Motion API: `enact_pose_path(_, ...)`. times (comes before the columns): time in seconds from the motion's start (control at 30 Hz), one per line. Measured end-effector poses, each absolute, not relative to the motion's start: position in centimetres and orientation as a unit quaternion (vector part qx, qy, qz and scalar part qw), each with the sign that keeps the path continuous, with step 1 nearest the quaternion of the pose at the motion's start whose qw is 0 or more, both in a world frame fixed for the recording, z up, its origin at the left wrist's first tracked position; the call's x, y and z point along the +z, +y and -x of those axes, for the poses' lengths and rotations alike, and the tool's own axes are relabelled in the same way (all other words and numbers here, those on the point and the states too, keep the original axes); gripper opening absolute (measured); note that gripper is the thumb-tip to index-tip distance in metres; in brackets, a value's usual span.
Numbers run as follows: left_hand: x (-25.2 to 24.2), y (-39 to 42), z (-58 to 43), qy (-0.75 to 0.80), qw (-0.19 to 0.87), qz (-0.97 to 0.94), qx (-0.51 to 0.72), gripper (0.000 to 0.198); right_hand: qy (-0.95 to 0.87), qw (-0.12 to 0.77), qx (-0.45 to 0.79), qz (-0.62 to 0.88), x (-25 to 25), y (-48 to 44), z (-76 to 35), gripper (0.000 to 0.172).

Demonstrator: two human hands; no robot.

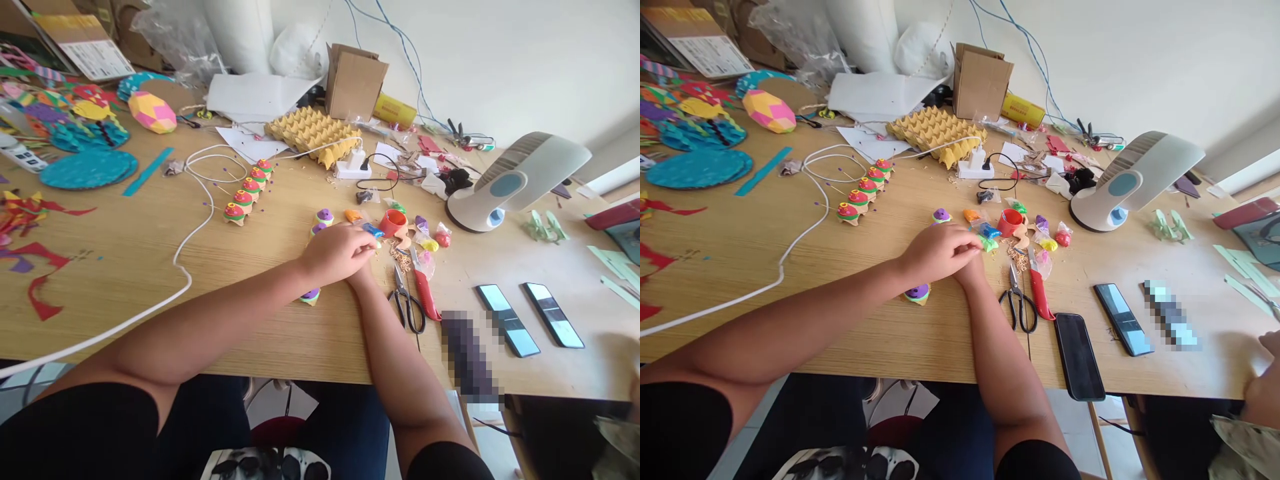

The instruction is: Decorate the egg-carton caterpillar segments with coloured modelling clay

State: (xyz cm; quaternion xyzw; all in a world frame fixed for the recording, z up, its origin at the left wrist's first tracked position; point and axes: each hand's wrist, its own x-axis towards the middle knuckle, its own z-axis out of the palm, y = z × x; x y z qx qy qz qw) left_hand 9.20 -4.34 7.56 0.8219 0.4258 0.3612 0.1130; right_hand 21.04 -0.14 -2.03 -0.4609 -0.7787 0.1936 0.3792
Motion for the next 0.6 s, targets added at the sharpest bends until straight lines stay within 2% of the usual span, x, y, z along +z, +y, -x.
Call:
enact_pose_path(0.1,7.0,-6.9,-5.5,0.460,0.076,-0.803,0.370,0.015,-0.800,0.375,0.188,0.429,-0.9,-0.4,-21.1,0.011)
enact_pose_path(0.2,5.7,-7.9,-3.0,0.511,0.074,-0.757,0.401,0.013,-0.784,0.406,0.167,0.439,-0.3,-0.6,-21.2,0.008)
enact_pose_path(0.33,3.5,-7.5,-1.5,0.526,0.050,-0.710,0.466,0.013,-0.754,0.423,0.177,0.471,-0.1,-0.9,-21.0,0.020)
enact_pose_path(0.5,2.4,-7.3,-1.0,0.465,-0.020,-0.769,0.438,0.018,-0.766,0.428,0.190,0.439,0.8,-2.3,-20.5,0.034)
enact_pose_path(0.6,2.1,-7.4,-1.0,0.430,-0.026,-0.788,0.440,0.025,-0.791,0.424,0.190,0.399,1.7,-3.5,-20.3,0.043)
